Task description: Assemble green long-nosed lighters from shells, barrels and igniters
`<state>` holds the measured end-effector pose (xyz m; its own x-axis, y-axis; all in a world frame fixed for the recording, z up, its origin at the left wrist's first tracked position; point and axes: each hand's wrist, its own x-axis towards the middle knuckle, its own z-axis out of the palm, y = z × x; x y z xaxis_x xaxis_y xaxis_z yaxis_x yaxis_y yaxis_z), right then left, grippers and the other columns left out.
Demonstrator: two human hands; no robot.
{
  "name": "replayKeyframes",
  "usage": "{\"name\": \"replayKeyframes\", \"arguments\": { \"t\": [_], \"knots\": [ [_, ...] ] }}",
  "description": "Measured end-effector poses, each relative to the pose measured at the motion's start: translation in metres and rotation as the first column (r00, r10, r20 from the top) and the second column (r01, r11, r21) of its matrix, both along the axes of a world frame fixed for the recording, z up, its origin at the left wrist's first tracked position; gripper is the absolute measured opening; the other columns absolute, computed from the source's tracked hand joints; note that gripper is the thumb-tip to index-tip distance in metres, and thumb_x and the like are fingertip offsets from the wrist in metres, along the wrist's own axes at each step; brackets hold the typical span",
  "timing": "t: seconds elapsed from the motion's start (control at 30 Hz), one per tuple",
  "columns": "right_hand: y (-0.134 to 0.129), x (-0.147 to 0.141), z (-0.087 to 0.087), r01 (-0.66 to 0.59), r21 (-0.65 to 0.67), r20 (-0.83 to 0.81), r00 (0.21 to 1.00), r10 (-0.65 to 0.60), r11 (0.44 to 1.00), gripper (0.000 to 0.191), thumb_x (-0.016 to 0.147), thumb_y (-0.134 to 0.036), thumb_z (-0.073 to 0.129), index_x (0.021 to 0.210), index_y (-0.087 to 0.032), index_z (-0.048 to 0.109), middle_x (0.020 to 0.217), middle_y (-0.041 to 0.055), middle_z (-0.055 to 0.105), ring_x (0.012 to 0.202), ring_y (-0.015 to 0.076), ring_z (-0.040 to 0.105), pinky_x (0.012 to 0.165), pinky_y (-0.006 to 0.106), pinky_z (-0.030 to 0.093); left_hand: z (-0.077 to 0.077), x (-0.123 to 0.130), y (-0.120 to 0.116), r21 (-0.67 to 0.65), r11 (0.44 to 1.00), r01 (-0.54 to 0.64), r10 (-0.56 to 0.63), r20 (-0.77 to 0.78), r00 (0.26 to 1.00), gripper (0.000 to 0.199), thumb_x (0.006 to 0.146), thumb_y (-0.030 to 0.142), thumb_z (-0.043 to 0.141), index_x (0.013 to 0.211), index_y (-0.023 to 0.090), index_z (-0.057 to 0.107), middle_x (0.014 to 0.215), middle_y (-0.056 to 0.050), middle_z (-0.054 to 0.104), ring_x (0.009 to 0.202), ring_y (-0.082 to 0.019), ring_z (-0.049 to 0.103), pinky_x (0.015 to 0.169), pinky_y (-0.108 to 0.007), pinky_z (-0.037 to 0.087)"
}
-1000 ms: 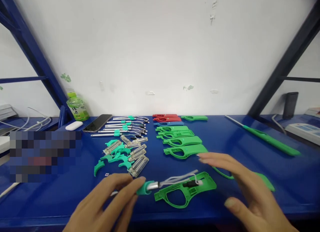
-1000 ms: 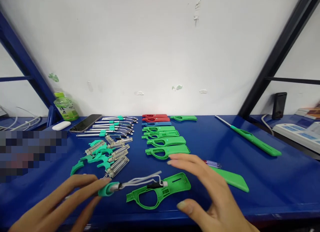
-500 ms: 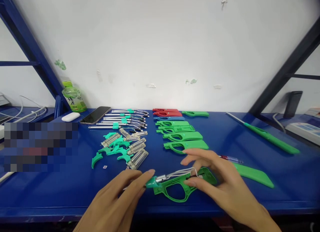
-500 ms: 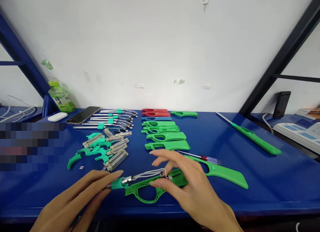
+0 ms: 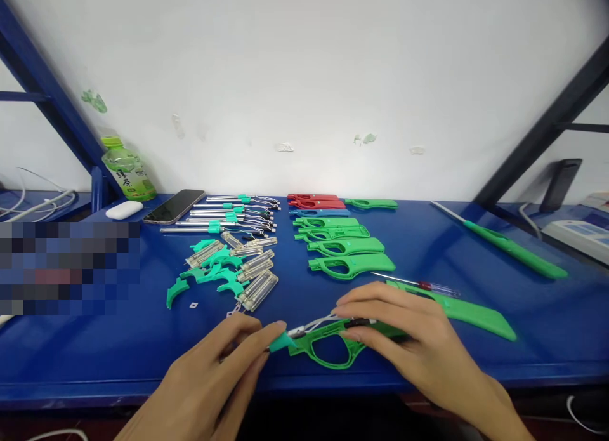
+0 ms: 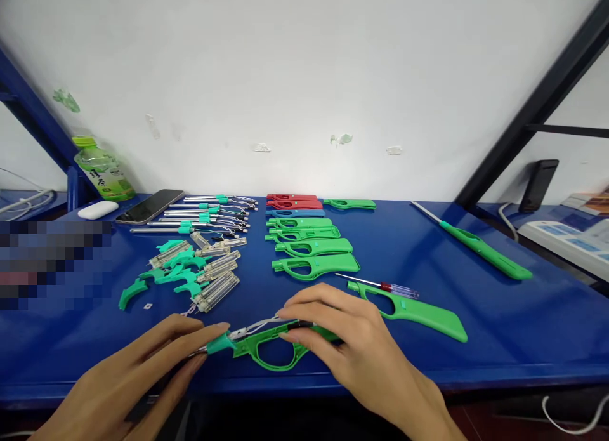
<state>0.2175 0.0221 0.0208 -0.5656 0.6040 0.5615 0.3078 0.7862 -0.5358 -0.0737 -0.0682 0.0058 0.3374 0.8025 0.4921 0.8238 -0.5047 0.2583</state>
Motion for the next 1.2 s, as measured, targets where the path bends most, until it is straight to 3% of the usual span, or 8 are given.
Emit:
{"name": "replayKeyframes", "arguments": {
  "t": [0.53, 0.73, 0.97, 1.2],
  "knots": [
    [-0.001, 0.004, -0.004, -0.063, 0.053, 0.153, 0.987, 0.054, 0.997, 0.014, 0.103, -0.024, 0.072, 0.117, -0.027, 0.074, 0.117, -0.0033, 0.08, 0.106, 0.0112, 0.073, 0.098, 0.025, 0.052, -0.007, -0.016, -0.001, -0.06, 0.992, 0.112, -0.117, -0.093, 0.989, 0.059, 0.101, 0.016, 0.049, 0.156, 0.035, 0.054, 0.125, -0.005, 0.068, 0.1, -0.013, 0.074, 0.089, -0.018, 0.061],
    [-0.001, 0.004, -0.003, -0.05, 0.046, 0.155, 0.987, 0.042, 0.998, 0.013, 0.104, -0.026, 0.071, 0.117, -0.027, 0.073, 0.114, -0.0042, 0.08, 0.103, 0.0121, 0.07, 0.095, 0.028, 0.05, -0.006, -0.005, -0.006, -0.081, 0.995, 0.059, -0.06, -0.004, 0.998, 0.056, 0.104, 0.013, 0.042, 0.151, 0.039, 0.059, 0.119, -0.004, 0.064, 0.095, -0.01, 0.07, 0.087, -0.018, 0.058],
    [0.0, 0.004, -0.004, -0.045, 0.042, 0.164, 0.986, 0.038, 0.998, 0.014, 0.104, -0.026, 0.071, 0.118, -0.029, 0.073, 0.114, -0.0049, 0.08, 0.104, 0.0122, 0.07, 0.095, 0.028, 0.05, -0.006, -0.004, -0.009, -0.088, 0.996, 0.021, -0.025, -0.051, 0.998, 0.058, 0.105, 0.012, 0.044, 0.154, 0.039, 0.056, 0.122, -0.003, 0.061, 0.098, -0.009, 0.068, 0.086, -0.016, 0.056],
    [-0.004, 0.021, -0.003, 0.063, 0.037, 0.166, 0.984, -0.069, 0.997, 0.028, 0.1, -0.033, 0.076, 0.127, -0.035, 0.068, 0.123, -0.0051, 0.076, 0.113, 0.0135, 0.069, 0.101, 0.028, 0.052, -0.003, -0.006, 0.001, -0.005, 0.998, 0.066, -0.067, -0.098, 0.993, 0.059, 0.104, 0.01, 0.045, 0.156, 0.038, 0.054, 0.12, -0.003, 0.065, 0.099, -0.01, 0.068, 0.086, -0.012, 0.056]
  ]
}}
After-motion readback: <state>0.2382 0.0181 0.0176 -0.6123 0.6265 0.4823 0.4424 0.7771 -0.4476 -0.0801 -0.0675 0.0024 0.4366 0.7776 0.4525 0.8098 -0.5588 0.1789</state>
